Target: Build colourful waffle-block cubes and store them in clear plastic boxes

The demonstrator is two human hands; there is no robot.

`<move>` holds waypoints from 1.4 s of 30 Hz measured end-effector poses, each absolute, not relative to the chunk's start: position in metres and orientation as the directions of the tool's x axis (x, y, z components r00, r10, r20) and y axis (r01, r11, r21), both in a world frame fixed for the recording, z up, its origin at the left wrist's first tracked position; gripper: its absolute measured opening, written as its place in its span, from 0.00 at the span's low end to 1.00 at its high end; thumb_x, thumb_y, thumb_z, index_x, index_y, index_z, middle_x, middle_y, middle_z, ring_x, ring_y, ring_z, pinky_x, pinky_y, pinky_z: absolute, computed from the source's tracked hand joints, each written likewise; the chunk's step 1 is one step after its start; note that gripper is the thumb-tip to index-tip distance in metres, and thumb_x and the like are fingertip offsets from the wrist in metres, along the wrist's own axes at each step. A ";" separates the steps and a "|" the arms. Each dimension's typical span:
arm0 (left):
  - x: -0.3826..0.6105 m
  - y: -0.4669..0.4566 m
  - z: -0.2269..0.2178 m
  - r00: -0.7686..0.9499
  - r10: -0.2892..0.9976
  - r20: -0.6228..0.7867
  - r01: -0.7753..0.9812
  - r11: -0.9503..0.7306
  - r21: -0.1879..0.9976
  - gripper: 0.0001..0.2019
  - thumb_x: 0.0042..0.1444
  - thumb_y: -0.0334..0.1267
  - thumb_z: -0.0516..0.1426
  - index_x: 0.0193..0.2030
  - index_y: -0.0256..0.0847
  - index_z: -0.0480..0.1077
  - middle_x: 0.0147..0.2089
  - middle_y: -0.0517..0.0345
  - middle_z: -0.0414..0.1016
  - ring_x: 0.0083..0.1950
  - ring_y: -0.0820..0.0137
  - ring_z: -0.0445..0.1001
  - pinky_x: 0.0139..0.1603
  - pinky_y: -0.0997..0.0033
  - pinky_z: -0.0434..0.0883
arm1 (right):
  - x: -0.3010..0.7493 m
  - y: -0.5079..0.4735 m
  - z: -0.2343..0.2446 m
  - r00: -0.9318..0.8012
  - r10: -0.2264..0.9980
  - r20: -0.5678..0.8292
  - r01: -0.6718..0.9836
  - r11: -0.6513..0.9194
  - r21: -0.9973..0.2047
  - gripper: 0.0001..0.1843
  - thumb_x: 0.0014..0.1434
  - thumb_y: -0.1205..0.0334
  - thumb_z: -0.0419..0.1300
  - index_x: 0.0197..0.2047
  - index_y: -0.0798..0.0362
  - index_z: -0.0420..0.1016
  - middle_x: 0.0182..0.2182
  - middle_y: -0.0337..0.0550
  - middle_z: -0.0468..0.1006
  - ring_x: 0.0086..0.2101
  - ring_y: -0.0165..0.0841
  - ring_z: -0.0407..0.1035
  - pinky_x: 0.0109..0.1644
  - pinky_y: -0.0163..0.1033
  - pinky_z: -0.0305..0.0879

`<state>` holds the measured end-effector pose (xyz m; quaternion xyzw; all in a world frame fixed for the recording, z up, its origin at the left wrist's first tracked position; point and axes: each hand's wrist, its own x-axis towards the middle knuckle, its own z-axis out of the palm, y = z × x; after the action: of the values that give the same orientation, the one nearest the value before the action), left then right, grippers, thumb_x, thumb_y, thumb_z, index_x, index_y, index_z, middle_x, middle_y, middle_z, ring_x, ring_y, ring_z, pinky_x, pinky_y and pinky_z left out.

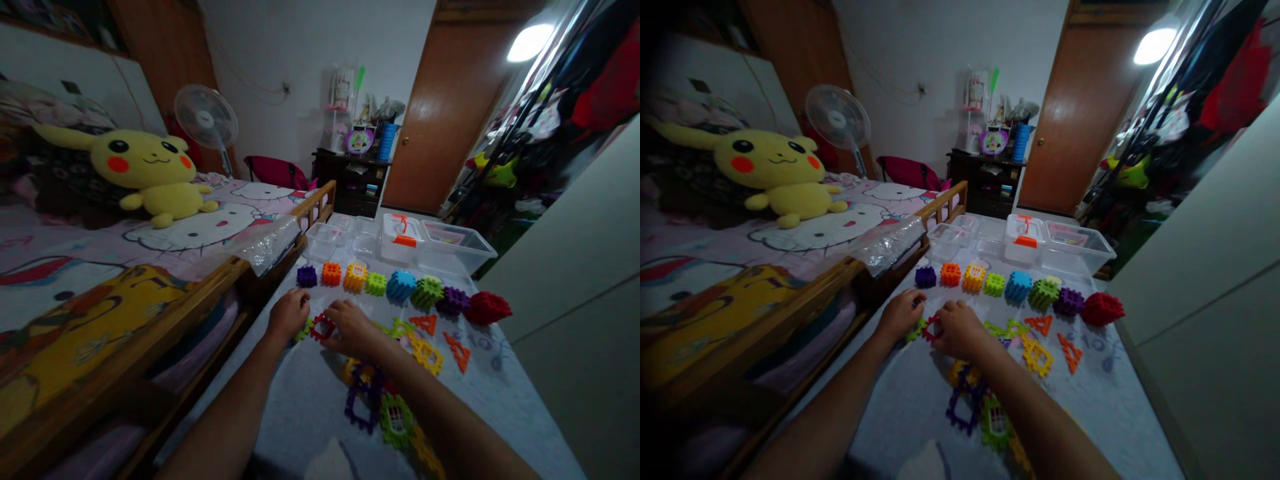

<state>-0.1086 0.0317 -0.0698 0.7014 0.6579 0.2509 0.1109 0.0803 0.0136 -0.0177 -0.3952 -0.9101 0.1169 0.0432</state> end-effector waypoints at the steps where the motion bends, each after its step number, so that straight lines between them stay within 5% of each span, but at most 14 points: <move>1: -0.108 0.032 -0.070 0.008 0.978 0.207 0.865 -0.111 0.489 0.09 0.54 0.30 0.53 0.38 0.40 0.73 0.40 0.53 0.76 0.42 0.66 0.76 0.46 0.69 0.69 | 0.070 0.010 -0.022 -0.678 0.735 -0.026 0.722 0.658 -0.214 0.23 0.51 0.53 0.66 0.46 0.58 0.76 0.45 0.54 0.75 0.45 0.43 0.67 0.49 0.45 0.63; 6: -0.106 0.033 -0.071 0.010 0.971 0.239 0.815 -0.147 0.560 0.10 0.53 0.29 0.52 0.39 0.39 0.74 0.40 0.52 0.77 0.43 0.65 0.76 0.48 0.68 0.70 | 0.055 0.006 -0.030 -0.622 0.782 -0.034 0.767 0.600 -0.227 0.17 0.53 0.59 0.61 0.44 0.59 0.76 0.43 0.56 0.76 0.43 0.43 0.69 0.46 0.42 0.63; 11: -0.101 0.033 -0.068 0.034 0.969 0.243 0.707 -0.195 0.679 0.11 0.52 0.28 0.51 0.36 0.39 0.74 0.40 0.53 0.78 0.44 0.65 0.76 0.50 0.66 0.70 | 0.087 0.020 -0.017 -0.551 0.833 -0.046 0.804 0.515 -0.298 0.12 0.61 0.64 0.52 0.35 0.55 0.77 0.32 0.47 0.79 0.33 0.34 0.71 0.37 0.36 0.60; 16: -0.091 0.032 -0.068 0.059 0.987 0.147 0.498 -0.157 0.853 0.12 0.50 0.31 0.51 0.37 0.39 0.75 0.40 0.53 0.78 0.43 0.65 0.76 0.48 0.65 0.72 | 0.121 0.038 -0.016 -0.437 0.898 -0.042 0.851 0.398 -0.342 0.16 0.63 0.67 0.49 0.52 0.55 0.71 0.34 0.43 0.79 0.34 0.31 0.71 0.38 0.33 0.59; 19: -0.092 0.033 -0.069 0.061 0.992 0.114 0.416 -0.128 0.900 0.12 0.50 0.33 0.52 0.38 0.38 0.75 0.40 0.52 0.78 0.43 0.64 0.76 0.48 0.64 0.72 | 0.130 0.042 -0.024 -0.379 0.924 -0.047 0.884 0.348 -0.311 0.15 0.59 0.64 0.56 0.48 0.57 0.74 0.39 0.50 0.77 0.40 0.37 0.70 0.43 0.37 0.60; 24: -0.102 0.033 -0.070 0.125 0.984 0.127 0.485 -0.173 0.857 0.13 0.50 0.39 0.57 0.43 0.38 0.74 0.43 0.52 0.76 0.44 0.63 0.74 0.48 0.62 0.71 | 0.133 0.038 -0.033 -0.370 0.929 -0.013 0.903 0.357 -0.241 0.26 0.52 0.55 0.65 0.53 0.55 0.72 0.51 0.54 0.70 0.50 0.46 0.62 0.51 0.45 0.57; 30: -0.103 0.025 -0.066 0.389 0.915 0.107 0.642 -0.353 0.681 0.29 0.39 0.48 0.68 0.49 0.41 0.72 0.48 0.52 0.71 0.52 0.58 0.69 0.55 0.58 0.67 | 0.131 0.040 -0.041 -0.395 0.918 -0.029 0.892 0.376 -0.253 0.17 0.52 0.58 0.65 0.45 0.54 0.75 0.43 0.49 0.72 0.44 0.40 0.64 0.48 0.41 0.58; 34: -0.098 0.020 -0.059 0.463 0.884 0.061 0.722 -0.416 0.553 0.30 0.39 0.45 0.68 0.51 0.43 0.70 0.50 0.53 0.70 0.53 0.56 0.67 0.57 0.55 0.65 | 0.135 0.036 -0.033 -0.398 0.917 0.022 0.880 0.389 -0.272 0.20 0.51 0.60 0.65 0.48 0.54 0.74 0.45 0.49 0.71 0.46 0.40 0.63 0.50 0.41 0.58; 39: -0.095 0.018 -0.060 0.485 0.868 0.102 0.684 -0.450 0.574 0.25 0.44 0.37 0.62 0.53 0.41 0.69 0.50 0.52 0.70 0.54 0.58 0.68 0.59 0.57 0.65 | 0.186 0.026 0.002 -0.391 0.891 0.231 0.829 0.450 -0.332 0.23 0.50 0.67 0.63 0.51 0.52 0.72 0.45 0.47 0.71 0.45 0.39 0.64 0.51 0.43 0.61; 42: -0.094 0.019 -0.064 0.470 0.872 0.138 0.676 -0.456 0.579 0.24 0.45 0.36 0.59 0.53 0.41 0.70 0.51 0.51 0.71 0.55 0.58 0.68 0.60 0.56 0.65 | 0.251 0.026 0.022 -0.268 0.919 0.290 0.881 0.355 -0.312 0.22 0.52 0.66 0.61 0.52 0.53 0.72 0.47 0.49 0.71 0.47 0.40 0.66 0.53 0.44 0.62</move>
<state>-0.0944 0.0193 -0.0641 0.8261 0.4684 0.2136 0.2294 0.2510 0.0265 0.0217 -0.5661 -0.7949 0.0443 0.2138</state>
